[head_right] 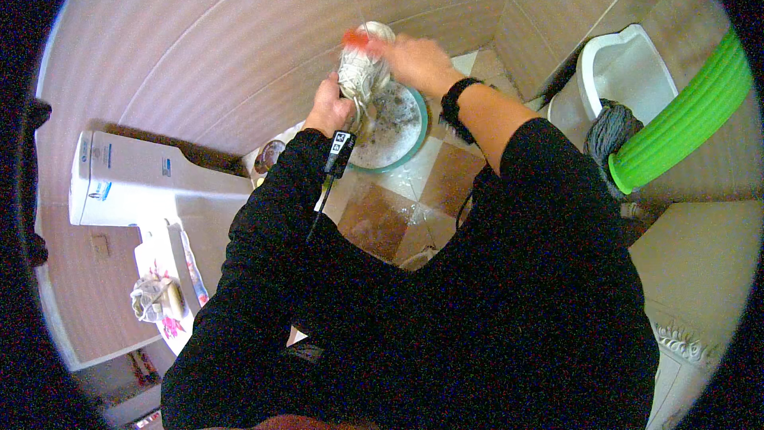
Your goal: The person scrubs a white sneaker with a red brush over a basin of soapy water. They repeatedly dip the brush, scrub the upper and sole, and rinse the shoe under a shower head.
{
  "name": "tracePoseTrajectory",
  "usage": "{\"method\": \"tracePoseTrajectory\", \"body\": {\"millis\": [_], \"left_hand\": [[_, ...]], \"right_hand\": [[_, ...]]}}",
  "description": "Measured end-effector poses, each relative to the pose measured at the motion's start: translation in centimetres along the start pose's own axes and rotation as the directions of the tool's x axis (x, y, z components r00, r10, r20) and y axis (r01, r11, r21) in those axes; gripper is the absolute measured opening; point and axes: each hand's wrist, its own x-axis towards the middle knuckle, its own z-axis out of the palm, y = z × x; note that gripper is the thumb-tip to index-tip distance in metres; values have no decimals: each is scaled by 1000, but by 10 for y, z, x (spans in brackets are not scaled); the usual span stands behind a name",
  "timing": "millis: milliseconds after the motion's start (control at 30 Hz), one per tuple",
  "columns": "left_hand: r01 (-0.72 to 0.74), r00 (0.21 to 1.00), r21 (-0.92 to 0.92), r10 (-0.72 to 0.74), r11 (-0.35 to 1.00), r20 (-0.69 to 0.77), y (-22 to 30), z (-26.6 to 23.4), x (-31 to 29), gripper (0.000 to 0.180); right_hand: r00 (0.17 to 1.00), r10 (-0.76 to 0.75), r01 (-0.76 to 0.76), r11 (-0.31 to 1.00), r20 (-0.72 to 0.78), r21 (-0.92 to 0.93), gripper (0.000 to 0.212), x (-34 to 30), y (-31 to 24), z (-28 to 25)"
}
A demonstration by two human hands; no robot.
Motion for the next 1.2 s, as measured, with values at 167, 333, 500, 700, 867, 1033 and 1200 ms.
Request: {"method": "tracePoseTrajectory", "body": {"millis": [167,333,500,700,867,1033,1200], "left_hand": [[-40,998,74,37,996,41,2,8,-12,50],[-84,996,127,78,988,51,1,14,-27,49],[-16,973,158,-21,987,229,-4,13,-18,35],[-204,935,322,86,925,344,-32,13,-11,22],[-268,959,521,175,810,221,-54,14,-17,16],[-475,880,699,309,534,361,-58,9,-19,27],[-624,782,661,339,418,523,-57,1,-18,41]], "right_hand": [[1000,-4,4,1000,11,-3,39,-4,-4,2],[990,-117,100,977,82,188,41,-4,-8,-1],[995,98,-100,991,21,85,40,0,3,-5],[974,178,-193,976,142,101,34,6,9,-3],[942,314,-325,941,123,93,32,7,6,-3],[982,141,-165,966,127,202,32,3,10,-6],[991,105,-119,974,84,194,30,5,6,-7]]}}
